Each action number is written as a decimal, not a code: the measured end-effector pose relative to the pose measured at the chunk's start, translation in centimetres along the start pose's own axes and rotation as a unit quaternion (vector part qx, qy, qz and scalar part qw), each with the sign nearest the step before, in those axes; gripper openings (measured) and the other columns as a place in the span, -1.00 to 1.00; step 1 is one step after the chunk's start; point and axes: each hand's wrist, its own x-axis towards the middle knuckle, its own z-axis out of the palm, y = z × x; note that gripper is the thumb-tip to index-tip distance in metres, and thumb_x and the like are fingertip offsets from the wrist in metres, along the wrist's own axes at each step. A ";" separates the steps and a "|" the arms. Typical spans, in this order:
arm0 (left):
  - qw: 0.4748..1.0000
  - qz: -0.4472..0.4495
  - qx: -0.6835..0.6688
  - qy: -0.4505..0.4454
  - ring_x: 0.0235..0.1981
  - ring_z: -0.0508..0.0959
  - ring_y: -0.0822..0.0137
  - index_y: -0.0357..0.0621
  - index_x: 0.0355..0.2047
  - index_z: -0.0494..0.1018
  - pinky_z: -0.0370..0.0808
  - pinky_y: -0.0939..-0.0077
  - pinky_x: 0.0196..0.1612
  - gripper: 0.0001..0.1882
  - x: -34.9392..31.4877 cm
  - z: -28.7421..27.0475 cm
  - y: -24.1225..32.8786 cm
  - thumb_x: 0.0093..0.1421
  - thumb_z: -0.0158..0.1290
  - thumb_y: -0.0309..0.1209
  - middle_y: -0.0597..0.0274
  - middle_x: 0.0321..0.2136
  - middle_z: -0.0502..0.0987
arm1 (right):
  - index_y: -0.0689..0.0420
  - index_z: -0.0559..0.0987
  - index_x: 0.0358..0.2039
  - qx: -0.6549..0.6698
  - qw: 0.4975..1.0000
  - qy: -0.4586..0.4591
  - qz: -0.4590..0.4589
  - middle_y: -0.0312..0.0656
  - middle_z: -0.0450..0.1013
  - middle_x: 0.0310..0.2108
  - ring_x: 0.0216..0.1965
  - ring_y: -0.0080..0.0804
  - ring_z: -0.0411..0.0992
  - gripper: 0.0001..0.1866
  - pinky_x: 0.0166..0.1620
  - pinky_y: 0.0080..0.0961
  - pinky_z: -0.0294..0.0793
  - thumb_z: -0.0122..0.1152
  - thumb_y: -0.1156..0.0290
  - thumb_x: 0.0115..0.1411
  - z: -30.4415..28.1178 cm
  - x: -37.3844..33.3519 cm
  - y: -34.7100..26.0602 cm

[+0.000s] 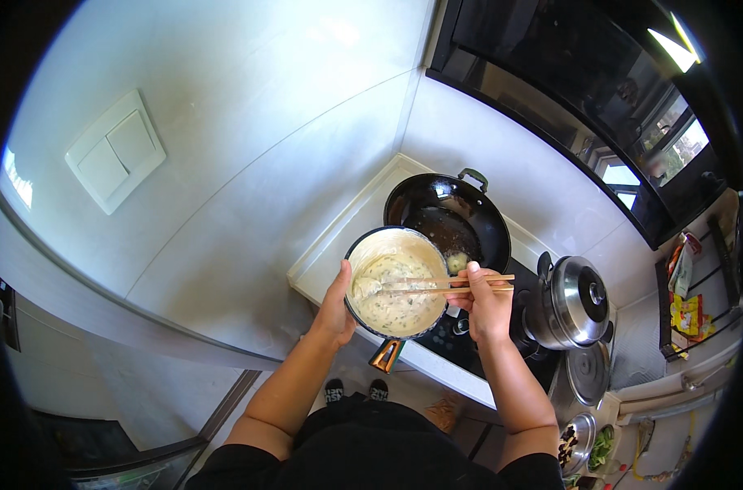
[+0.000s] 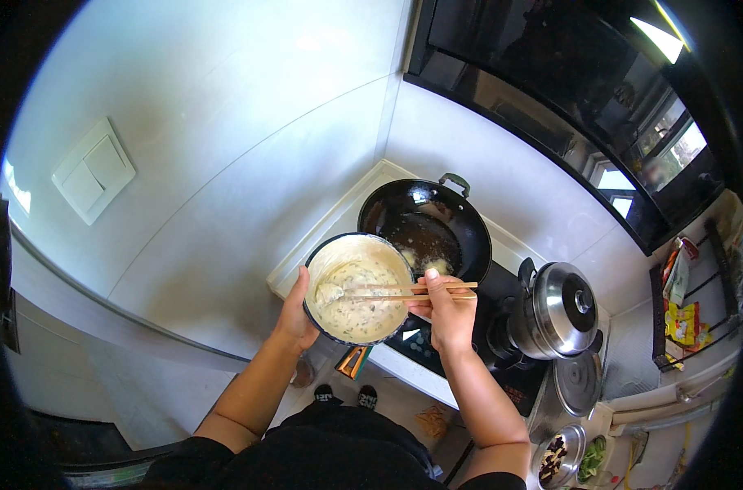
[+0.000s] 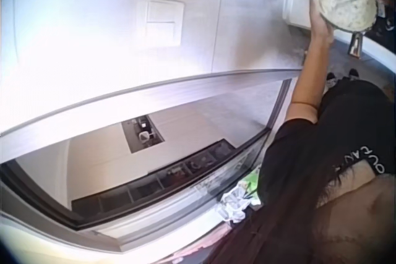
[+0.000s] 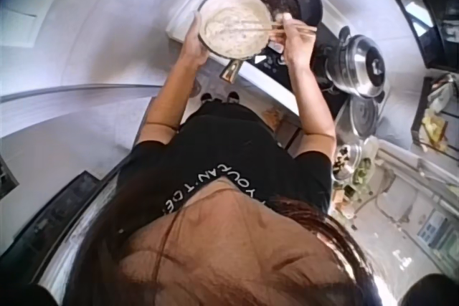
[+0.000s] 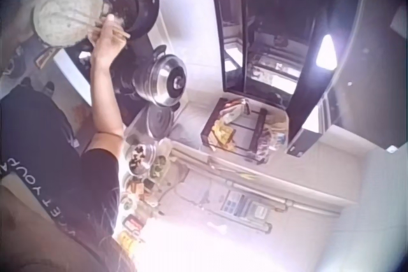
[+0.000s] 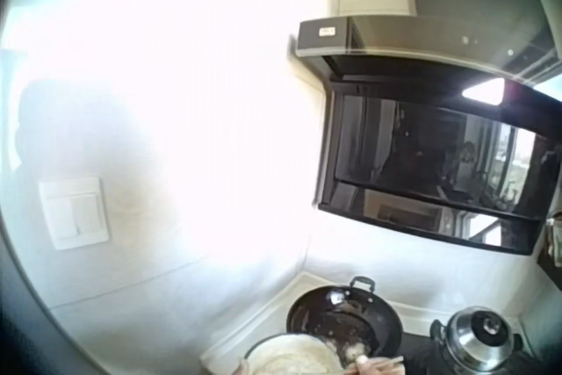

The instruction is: The person uses chopsticks to transfer small pieces of batter from a bowl into a pan of hot oil, frying them.

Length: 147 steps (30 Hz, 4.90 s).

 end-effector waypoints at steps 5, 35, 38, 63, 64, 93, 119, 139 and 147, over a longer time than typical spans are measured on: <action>0.998 -0.025 0.050 0.036 0.00 0.49 0.24 -0.22 0.16 0.22 0.50 0.35 -0.05 -0.24 -0.3 0.3 0.3 0.27 -0.32 0.21 0.05 0.04 0.42 | 0.30 0.49 -0.44 0.031 0.998 0.035 0.030 -0.06 0.49 -0.56 -0.67 -0.35 0.49 -0.73 -0.61 -0.58 0.55 0.19 0.31 0.21 0.1 0.0 1.4; 0.989 0.062 0.042 0.124 -0.08 0.53 0.21 -0.15 0.17 0.15 0.61 0.32 -0.22 -0.11 8.8 4.7 -1.5 0.15 -0.31 0.38 0.03 0.00 0.40 | 0.20 0.50 -0.46 0.312 0.930 0.139 0.137 -0.14 0.48 -0.55 -0.58 -0.38 0.52 -0.71 -0.52 -0.65 0.59 0.13 0.22 0.24 -1.3 7.2 1.5; 0.988 0.053 0.042 0.140 -0.01 0.48 0.23 -0.13 0.18 0.14 0.57 0.26 -0.14 -0.10 10.5 5.2 -1.6 0.14 -0.32 0.39 0.04 0.03 0.36 | 0.19 0.49 -0.46 0.306 0.940 0.124 0.089 -0.15 0.48 -0.56 -0.58 -0.40 0.52 -0.72 -0.52 -0.66 0.59 0.12 0.23 0.25 -1.8 8.8 -1.1; 0.998 0.044 0.022 0.040 0.01 0.49 0.17 -0.14 0.20 0.12 0.58 0.20 -0.14 -0.20 12.0 5.7 -0.1 0.24 -0.37 0.27 0.05 0.07 0.38 | 0.31 0.53 -0.37 -0.047 0.996 -0.005 -0.078 -0.03 0.51 -0.49 -0.63 -0.38 0.51 -0.70 -0.58 -0.59 0.55 0.21 0.26 0.20 -2.9 11.3 -4.4; 0.998 0.036 0.025 0.041 0.01 0.49 0.18 -0.14 0.20 0.13 0.59 0.21 -0.16 -0.20 11.9 5.4 0.0 0.24 -0.36 0.27 0.04 0.06 0.39 | 0.31 0.53 -0.37 -0.053 0.995 -0.010 -0.089 -0.02 0.51 -0.49 -0.63 -0.37 0.51 -0.70 -0.59 -0.59 0.55 0.20 0.26 0.20 -3.0 11.0 -4.6; 0.993 -0.025 0.060 0.096 -0.07 0.53 0.22 -0.06 0.19 0.12 0.61 0.24 -0.20 -0.28 4.5 -0.3 1.4 0.25 -0.29 0.23 0.09 0.03 0.39 | 0.25 0.48 -0.46 0.058 0.983 0.056 0.164 -0.05 0.49 -0.58 -0.65 -0.36 0.51 -0.74 -0.62 -0.62 0.54 0.15 0.30 0.23 -0.2 5.7 3.7; 0.983 0.106 -0.083 0.127 0.04 0.46 0.26 -0.08 0.19 0.15 0.51 0.31 -0.05 -0.25 1.7 -3.2 -1.2 0.24 -0.30 0.25 0.14 0.09 0.36 | 0.29 0.50 -0.38 0.058 0.998 0.023 0.021 -0.11 0.50 -0.54 -0.62 -0.41 0.50 -0.72 -0.59 -0.61 0.52 0.15 0.27 0.24 4.6 1.7 3.4; 0.980 0.092 0.011 0.177 -0.40 0.57 0.52 -0.08 0.03 0.25 0.43 0.73 -0.66 -0.41 -1.1 -3.9 -1.1 0.28 -0.23 0.16 0.25 -0.24 0.51 | 0.24 0.47 -0.45 0.035 0.960 0.032 0.277 -0.07 0.48 -0.56 -0.66 -0.35 0.50 -0.70 -0.64 -0.60 0.54 0.15 0.24 0.23 3.2 3.0 7.4; 0.976 0.120 -0.036 0.180 -0.39 0.57 0.53 -0.05 0.07 0.25 0.45 0.73 -0.59 -0.35 -0.9 -5.2 -1.5 0.26 -0.27 0.22 0.26 -0.21 0.51 | 0.16 0.47 -0.44 0.184 0.935 0.073 0.295 -0.16 0.48 -0.56 -0.61 -0.37 0.52 -0.72 -0.54 -0.61 0.56 0.12 0.20 0.25 3.9 2.0 8.4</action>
